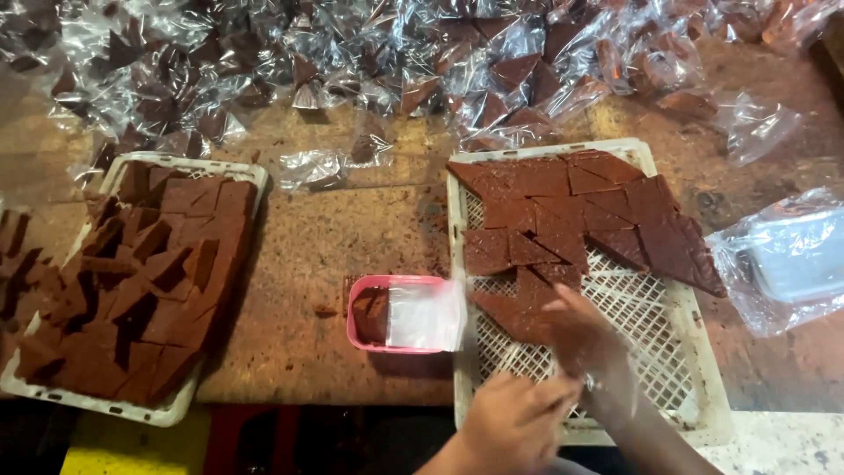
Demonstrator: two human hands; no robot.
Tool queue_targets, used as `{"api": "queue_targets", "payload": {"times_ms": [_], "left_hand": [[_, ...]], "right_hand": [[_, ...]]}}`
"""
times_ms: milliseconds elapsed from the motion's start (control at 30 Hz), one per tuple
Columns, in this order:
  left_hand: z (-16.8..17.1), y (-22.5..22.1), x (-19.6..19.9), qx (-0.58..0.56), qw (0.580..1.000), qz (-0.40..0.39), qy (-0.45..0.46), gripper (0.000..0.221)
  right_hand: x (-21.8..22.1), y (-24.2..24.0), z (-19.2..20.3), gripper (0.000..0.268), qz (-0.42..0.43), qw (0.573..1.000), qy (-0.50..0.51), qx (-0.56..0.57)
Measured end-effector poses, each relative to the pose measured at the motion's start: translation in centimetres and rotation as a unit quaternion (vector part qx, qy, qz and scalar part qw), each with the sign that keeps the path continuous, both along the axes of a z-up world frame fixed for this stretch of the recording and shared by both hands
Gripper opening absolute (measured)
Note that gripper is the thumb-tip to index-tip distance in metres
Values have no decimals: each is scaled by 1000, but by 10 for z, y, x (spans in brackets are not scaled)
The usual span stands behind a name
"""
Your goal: Packaging individual brownie pieces into small plastic bags at a production table.
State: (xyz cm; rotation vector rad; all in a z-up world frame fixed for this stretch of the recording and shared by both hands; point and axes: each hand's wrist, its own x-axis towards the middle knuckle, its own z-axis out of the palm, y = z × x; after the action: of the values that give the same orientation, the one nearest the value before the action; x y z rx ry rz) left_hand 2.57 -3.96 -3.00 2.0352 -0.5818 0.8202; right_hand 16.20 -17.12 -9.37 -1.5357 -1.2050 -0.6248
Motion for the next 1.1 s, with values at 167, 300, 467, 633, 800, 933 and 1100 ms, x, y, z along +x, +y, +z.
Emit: {"api": "queue_targets", "payload": {"times_ms": [167, 300, 467, 633, 800, 933, 1100], "left_hand": [[45, 8, 3, -16, 990, 102, -92, 27], [58, 30, 11, 75, 988, 107, -77, 27], [48, 26, 21, 69, 991, 76, -81, 26], [22, 1, 3, 75, 995, -37, -49, 24], [31, 24, 3, -1, 966, -200, 163, 42], [-18, 75, 21, -11, 936, 59, 346, 27], [1, 89, 12, 72, 877, 135, 456, 5]], "right_hand": [[-25, 16, 168, 36, -35, 940, 209, -268], [-46, -11, 105, 48, -26, 974, 112, -196], [-61, -12, 110, 40, 4, 945, 300, -133], [-39, 3, 120, 23, -221, 816, 393, -361], [-14, -15, 161, 57, -144, 647, 479, -576], [2, -37, 161, 65, 11, 634, 735, -241], [-3, -28, 129, 58, -218, 662, 695, -178]]}}
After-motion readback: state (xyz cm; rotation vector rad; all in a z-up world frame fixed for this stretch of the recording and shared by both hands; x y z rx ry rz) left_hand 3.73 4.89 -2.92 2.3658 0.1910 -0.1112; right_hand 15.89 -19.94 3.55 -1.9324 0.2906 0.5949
